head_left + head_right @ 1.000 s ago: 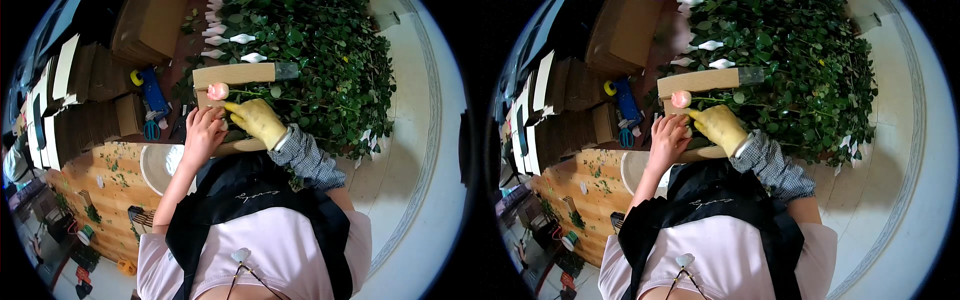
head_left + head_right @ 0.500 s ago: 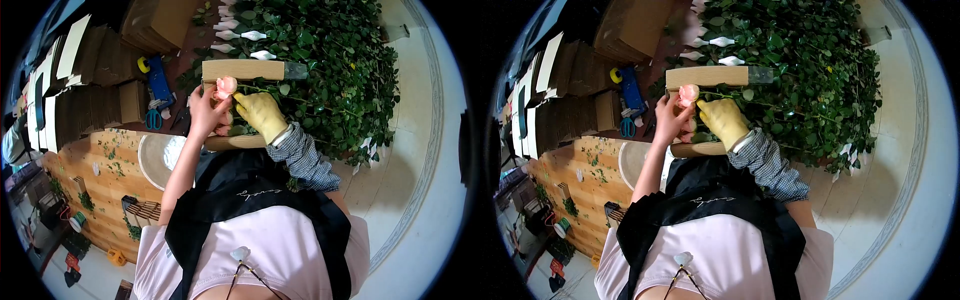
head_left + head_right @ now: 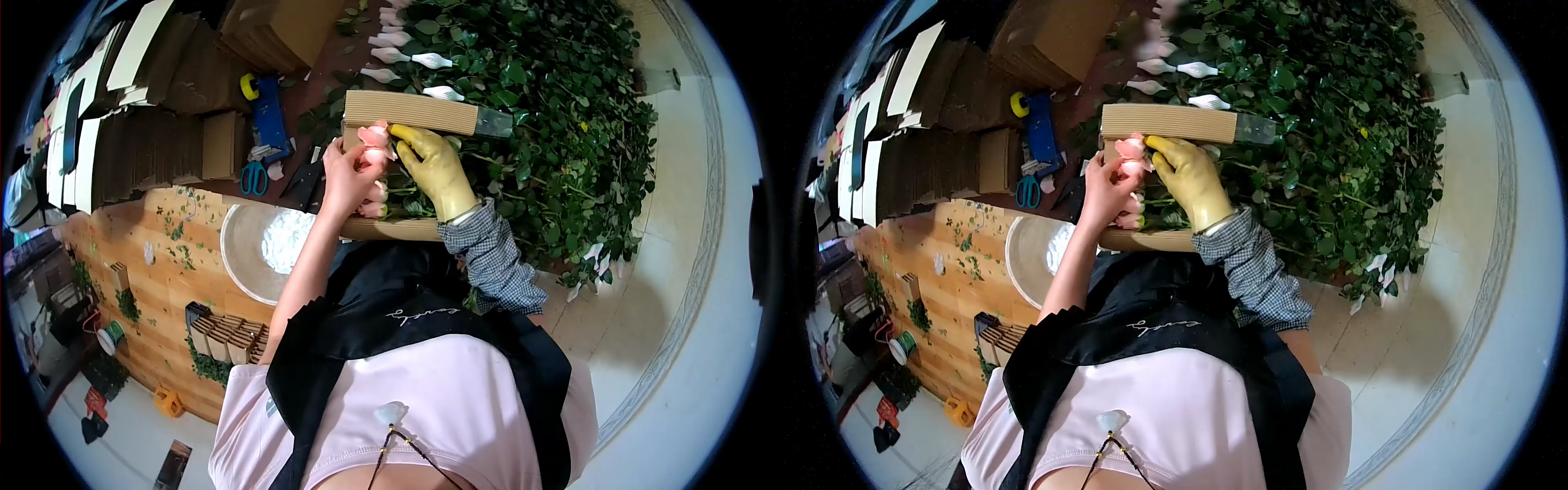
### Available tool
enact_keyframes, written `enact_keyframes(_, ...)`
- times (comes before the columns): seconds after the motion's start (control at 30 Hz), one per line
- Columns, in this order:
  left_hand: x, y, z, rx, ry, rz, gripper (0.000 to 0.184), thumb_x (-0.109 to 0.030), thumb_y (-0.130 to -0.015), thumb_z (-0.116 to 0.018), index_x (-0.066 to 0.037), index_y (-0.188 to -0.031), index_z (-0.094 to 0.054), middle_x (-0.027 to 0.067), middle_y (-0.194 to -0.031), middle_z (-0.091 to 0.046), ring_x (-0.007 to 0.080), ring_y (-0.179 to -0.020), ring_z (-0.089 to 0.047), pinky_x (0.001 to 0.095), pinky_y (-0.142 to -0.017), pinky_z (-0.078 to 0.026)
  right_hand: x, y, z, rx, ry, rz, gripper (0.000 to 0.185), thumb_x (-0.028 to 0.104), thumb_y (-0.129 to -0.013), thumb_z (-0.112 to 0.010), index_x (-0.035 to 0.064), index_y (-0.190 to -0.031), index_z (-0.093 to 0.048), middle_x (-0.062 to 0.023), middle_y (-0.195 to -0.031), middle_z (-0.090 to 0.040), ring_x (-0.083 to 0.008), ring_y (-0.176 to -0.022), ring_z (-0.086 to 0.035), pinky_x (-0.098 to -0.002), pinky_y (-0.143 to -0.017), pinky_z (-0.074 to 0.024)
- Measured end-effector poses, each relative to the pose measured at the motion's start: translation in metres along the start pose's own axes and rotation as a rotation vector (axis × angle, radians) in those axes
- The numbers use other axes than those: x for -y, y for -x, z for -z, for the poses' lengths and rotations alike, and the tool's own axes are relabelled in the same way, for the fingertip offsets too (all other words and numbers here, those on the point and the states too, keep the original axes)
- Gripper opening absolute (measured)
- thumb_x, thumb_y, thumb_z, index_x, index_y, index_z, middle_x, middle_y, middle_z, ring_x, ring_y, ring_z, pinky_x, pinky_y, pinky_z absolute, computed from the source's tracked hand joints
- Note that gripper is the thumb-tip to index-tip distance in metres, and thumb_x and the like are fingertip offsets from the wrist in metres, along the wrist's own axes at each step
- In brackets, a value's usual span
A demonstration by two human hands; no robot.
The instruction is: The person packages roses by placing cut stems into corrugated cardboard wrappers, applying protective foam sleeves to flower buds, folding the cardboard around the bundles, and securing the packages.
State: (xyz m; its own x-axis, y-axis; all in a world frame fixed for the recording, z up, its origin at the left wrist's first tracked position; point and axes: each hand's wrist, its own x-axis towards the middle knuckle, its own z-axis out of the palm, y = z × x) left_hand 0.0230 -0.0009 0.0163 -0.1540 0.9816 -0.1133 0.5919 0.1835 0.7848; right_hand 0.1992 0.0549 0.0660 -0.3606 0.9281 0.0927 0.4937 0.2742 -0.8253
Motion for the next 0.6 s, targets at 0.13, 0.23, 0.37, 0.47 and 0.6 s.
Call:
enact_keyframes(0.13, -0.005, 0.004, -0.007, -0.130, -0.065, -0.033, 0.040, -0.028, -0.076, -0.078, 0.000, -0.104, -0.071, 0.0345, -0.138, -0.045, 0.0467, -0.132, -0.040, 0.0500, -0.109, -0.037, 0.012, -0.006, 0.000, 0.063, 0.379, 0.168, 0.033, 0.014, -0.086, -0.066, 0.0119, -0.120, -0.065, -0.0105, -0.099, -0.071, -0.0330, -0.090, -0.068, -0.0442, -0.078, -0.0555)
enact_keyframes(0.23, -0.015, 0.006, -0.005, -0.216, -0.019, -0.034, 0.039, -0.026, -0.075, -0.080, 0.000, -0.103, -0.071, 0.0327, -0.141, -0.043, 0.0462, -0.132, -0.040, 0.0491, -0.108, -0.038, 0.018, -0.009, -0.008, 0.157, 0.617, 0.186, 0.034, 0.018, -0.087, -0.065, 0.0142, -0.121, -0.064, -0.0083, -0.093, -0.070, -0.0294, -0.086, -0.070, -0.0426, -0.073, -0.0560)
enact_keyframes(0.37, -0.016, 0.003, -0.001, -0.175, -0.081, -0.032, 0.040, -0.026, -0.074, -0.081, -0.003, -0.106, -0.072, 0.0288, -0.144, -0.043, 0.0444, -0.132, -0.040, 0.0481, -0.108, -0.038, 0.028, -0.009, -0.016, 0.242, 1.002, 0.157, 0.032, 0.017, -0.089, -0.060, 0.0136, -0.120, -0.063, -0.0073, -0.093, -0.071, -0.0248, -0.082, -0.071, -0.0414, -0.070, -0.0564)
enact_keyframes(0.47, -0.008, 0.005, -0.001, -0.179, -0.104, -0.053, 0.048, -0.033, -0.076, -0.082, -0.007, -0.114, -0.071, 0.0277, -0.145, -0.043, 0.0446, -0.131, -0.043, 0.0494, -0.108, -0.038, 0.042, -0.002, 0.004, 0.176, 0.687, 0.091, 0.033, 0.019, -0.086, -0.067, 0.0102, -0.117, -0.063, -0.0105, -0.090, -0.070, -0.0295, -0.079, -0.070, -0.0416, -0.068, -0.0560)
enact_keyframes(0.6, 0.012, 0.012, 0.018, -0.057, 0.271, 0.063, 0.039, -0.031, -0.088, -0.073, -0.003, -0.114, -0.068, 0.0234, -0.131, -0.056, 0.0364, -0.118, -0.056, 0.0420, -0.100, -0.045, 0.072, 0.030, 0.020, 0.308, 0.461, -0.029, 0.029, 0.026, -0.087, -0.073, 0.0094, -0.109, -0.065, -0.0137, -0.078, -0.068, -0.0333, -0.073, -0.068, -0.0441, -0.067, -0.0542)
